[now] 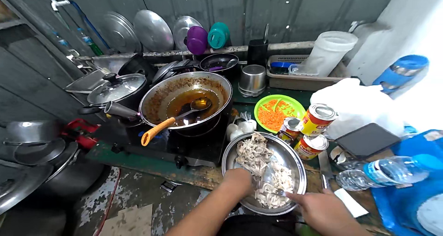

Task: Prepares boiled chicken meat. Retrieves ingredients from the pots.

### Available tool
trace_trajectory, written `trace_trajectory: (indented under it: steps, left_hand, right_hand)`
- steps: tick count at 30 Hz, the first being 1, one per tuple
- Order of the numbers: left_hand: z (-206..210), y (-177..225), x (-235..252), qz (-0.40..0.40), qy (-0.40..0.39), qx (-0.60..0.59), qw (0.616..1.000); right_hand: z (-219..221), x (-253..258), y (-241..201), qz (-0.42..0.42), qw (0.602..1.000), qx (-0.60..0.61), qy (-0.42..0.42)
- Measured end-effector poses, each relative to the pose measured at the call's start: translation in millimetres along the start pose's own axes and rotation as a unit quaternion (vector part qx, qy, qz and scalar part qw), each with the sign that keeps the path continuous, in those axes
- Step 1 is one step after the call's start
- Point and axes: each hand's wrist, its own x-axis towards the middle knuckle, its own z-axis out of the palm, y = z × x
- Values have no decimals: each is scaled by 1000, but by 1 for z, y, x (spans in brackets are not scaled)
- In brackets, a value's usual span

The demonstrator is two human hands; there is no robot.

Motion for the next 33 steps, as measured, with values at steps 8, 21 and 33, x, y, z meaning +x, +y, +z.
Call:
trace_trajectory:
  steps: [8,21,33]
  left_hand:
    - [-3,3,14,6,15,28,999]
    - [9,10,30,5,-5,-3,1000]
    - [15,9,23,-2,2,-12,1000]
  right_hand:
    - [9,-2,8,26,997,59,51]
    - [19,9,-21,22,998,49,26]
    - [18,17,-3,-15,998,49,28]
